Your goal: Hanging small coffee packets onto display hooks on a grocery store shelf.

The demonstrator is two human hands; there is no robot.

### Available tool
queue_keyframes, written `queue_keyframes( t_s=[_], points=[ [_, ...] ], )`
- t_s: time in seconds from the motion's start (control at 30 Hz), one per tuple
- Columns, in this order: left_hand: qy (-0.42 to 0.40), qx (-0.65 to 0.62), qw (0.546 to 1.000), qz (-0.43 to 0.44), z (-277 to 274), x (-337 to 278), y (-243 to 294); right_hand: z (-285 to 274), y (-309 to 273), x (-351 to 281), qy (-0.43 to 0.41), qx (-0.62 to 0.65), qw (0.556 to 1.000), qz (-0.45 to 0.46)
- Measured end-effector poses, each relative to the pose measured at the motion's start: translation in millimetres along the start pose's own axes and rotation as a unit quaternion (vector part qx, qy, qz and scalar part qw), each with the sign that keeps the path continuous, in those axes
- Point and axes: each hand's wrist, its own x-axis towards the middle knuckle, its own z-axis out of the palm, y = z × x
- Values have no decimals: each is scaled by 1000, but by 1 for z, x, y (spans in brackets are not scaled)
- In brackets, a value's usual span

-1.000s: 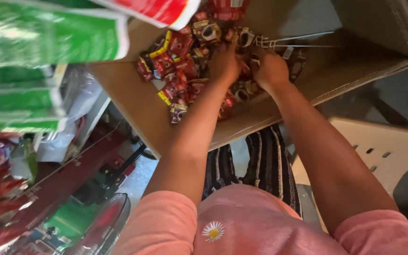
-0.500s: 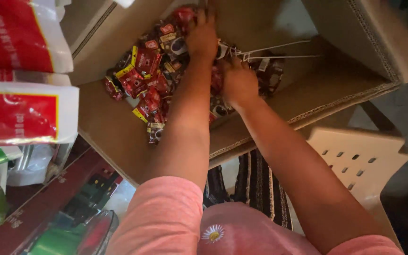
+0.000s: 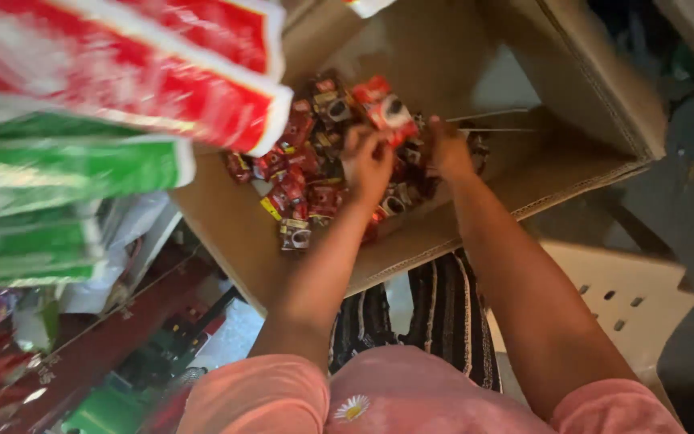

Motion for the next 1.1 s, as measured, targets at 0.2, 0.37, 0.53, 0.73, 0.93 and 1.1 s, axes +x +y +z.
queue_keyframes(
  t_s=[0.2,0.37,0.53,0.73,0.93,1.1],
  points=[
    [-44,-46,995,80,-77,-24,75,23,-53,-114,-293,231,925,-77],
    [-34,-32,989,139,-141,-29,109,42,-70,-173,-343,208,897,-188],
    [18,-27,985,171,-213,-39,141,76,-91,-254,-341,155,891,-258],
    [196,-26,967,160,-308,-55,202,135,-77,-343,-335,14,871,-360],
    [276,-5,938,209,-403,-89,241,210,-76,-447,-376,3,791,-483],
    [378,-94,897,210,-472,-120,251,271,-75,-511,-425,-62,684,-590]
  ],
)
